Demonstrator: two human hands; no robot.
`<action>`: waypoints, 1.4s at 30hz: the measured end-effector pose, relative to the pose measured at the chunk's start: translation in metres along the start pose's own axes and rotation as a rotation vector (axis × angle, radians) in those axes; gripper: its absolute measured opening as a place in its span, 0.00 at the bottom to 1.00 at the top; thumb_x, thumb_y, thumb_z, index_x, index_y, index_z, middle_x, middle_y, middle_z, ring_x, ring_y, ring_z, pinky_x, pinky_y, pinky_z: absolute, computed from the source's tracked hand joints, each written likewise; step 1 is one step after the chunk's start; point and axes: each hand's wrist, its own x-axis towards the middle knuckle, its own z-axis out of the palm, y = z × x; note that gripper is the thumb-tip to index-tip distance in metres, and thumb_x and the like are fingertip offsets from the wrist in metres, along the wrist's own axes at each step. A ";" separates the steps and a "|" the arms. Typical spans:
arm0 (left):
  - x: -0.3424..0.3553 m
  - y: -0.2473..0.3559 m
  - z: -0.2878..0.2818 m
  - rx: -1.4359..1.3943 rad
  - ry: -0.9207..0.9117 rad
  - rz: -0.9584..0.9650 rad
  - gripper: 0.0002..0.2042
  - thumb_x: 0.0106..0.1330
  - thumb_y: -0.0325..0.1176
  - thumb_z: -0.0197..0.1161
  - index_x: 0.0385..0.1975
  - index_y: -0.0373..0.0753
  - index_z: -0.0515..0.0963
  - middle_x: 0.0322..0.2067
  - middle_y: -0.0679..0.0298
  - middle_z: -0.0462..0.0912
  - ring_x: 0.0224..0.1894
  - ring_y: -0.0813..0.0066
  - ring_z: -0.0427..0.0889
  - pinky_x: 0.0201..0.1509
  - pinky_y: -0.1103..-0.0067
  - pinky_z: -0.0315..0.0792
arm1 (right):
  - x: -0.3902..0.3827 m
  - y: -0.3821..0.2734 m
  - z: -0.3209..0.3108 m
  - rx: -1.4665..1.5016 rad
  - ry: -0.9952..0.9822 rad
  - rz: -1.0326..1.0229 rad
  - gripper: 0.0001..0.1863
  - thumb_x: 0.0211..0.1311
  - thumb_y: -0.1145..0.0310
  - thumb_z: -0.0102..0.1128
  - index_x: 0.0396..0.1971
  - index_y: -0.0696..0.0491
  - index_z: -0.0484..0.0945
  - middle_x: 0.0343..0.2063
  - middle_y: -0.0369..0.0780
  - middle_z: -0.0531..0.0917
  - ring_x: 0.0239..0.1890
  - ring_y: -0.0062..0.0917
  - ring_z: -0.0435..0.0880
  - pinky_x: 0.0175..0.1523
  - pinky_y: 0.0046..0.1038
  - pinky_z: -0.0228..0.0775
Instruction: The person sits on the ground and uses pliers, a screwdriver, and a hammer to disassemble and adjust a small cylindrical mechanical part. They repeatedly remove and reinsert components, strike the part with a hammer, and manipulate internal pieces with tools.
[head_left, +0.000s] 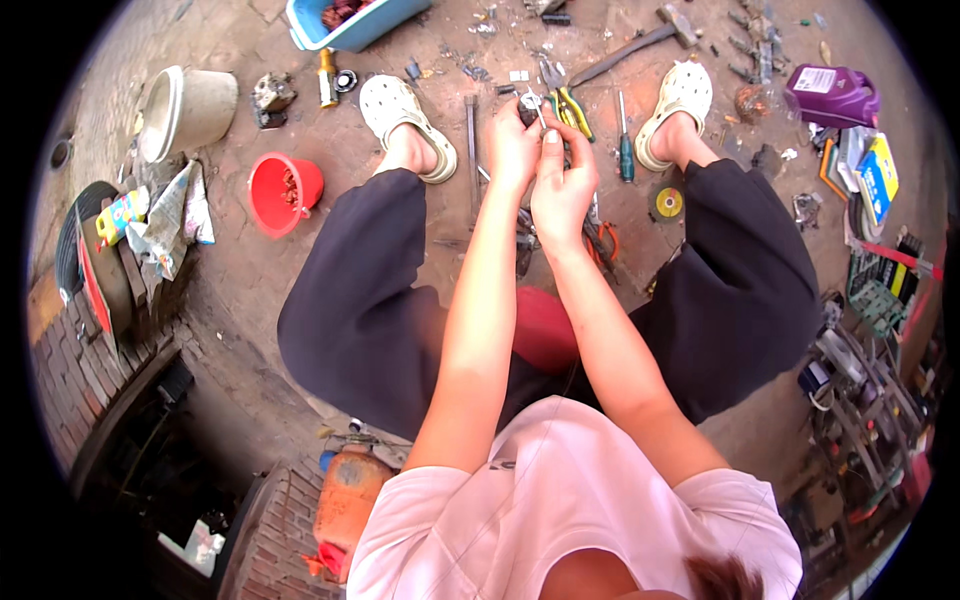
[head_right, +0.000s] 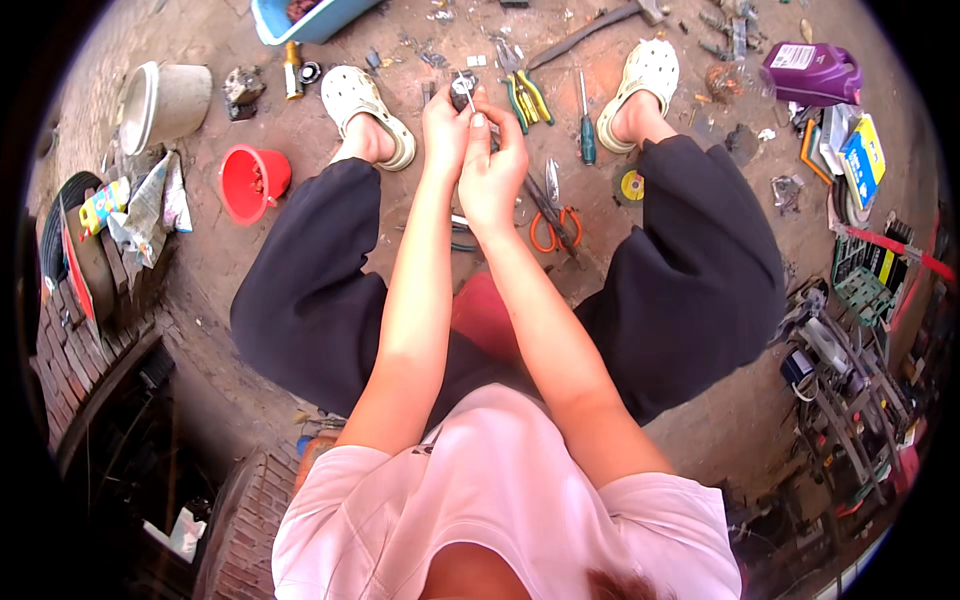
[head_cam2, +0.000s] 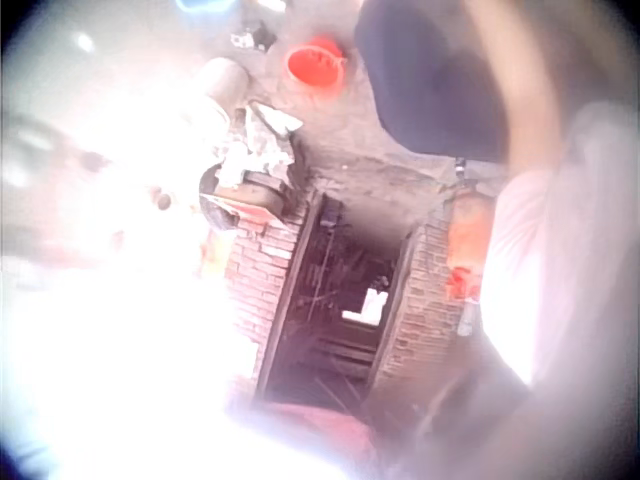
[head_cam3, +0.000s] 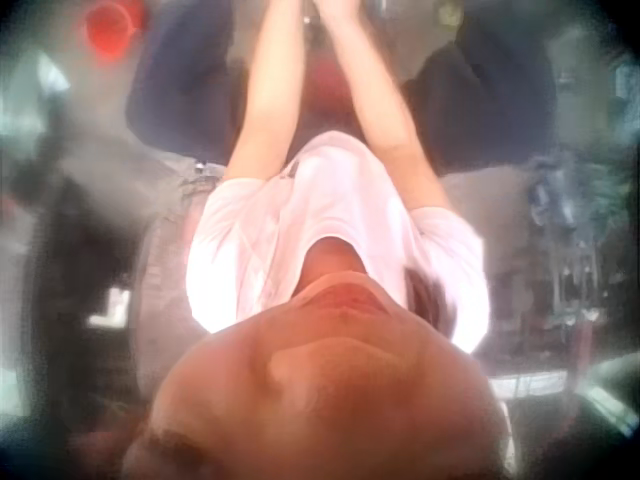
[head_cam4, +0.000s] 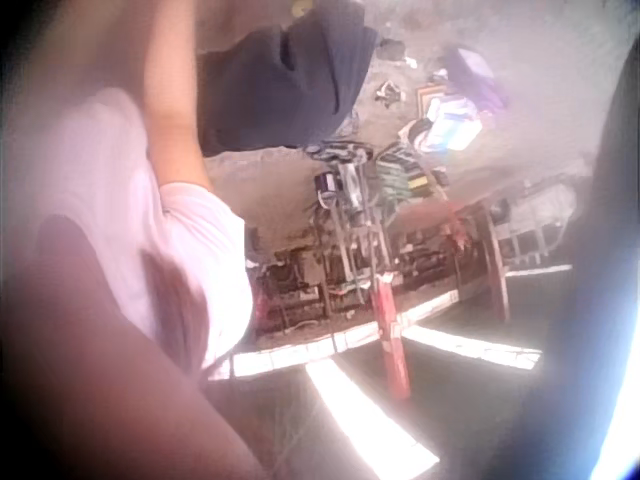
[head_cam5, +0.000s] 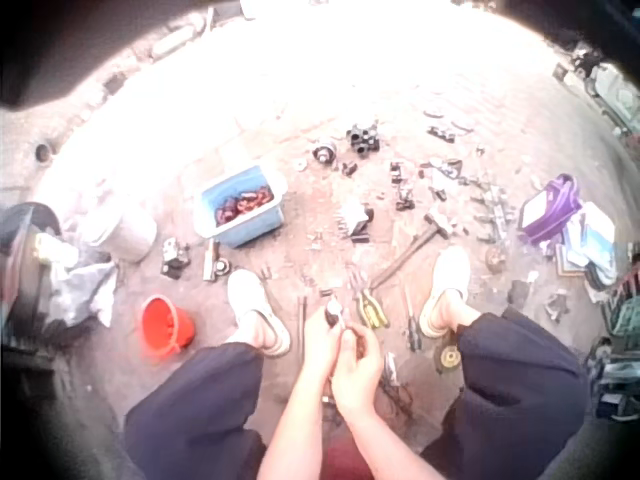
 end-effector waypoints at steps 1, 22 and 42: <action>-0.007 0.015 -0.009 0.010 -0.006 0.031 0.09 0.60 0.33 0.64 0.29 0.31 0.77 0.21 0.61 0.79 0.23 0.79 0.72 0.29 0.76 0.70 | -0.009 -0.010 0.000 0.053 -0.004 0.004 0.11 0.68 0.71 0.52 0.44 0.62 0.76 0.43 0.45 0.82 0.45 0.28 0.80 0.52 0.29 0.70; -0.195 0.147 -0.111 -0.048 -0.087 0.420 0.11 0.57 0.31 0.68 0.27 0.34 0.71 0.20 0.60 0.72 0.21 0.70 0.70 0.26 0.76 0.66 | -0.109 -0.186 -0.113 0.051 -0.556 -0.251 0.14 0.62 0.72 0.62 0.45 0.59 0.71 0.33 0.33 0.78 0.28 0.10 0.71 0.34 0.16 0.67; -0.238 0.192 -0.126 -0.062 -0.195 0.202 0.14 0.57 0.27 0.66 0.41 0.28 0.77 0.25 0.67 0.79 0.26 0.84 0.76 0.31 0.84 0.71 | -0.120 -0.223 -0.129 0.025 -0.666 -0.061 0.08 0.59 0.72 0.65 0.30 0.61 0.77 0.21 0.32 0.77 0.25 0.10 0.71 0.28 0.17 0.64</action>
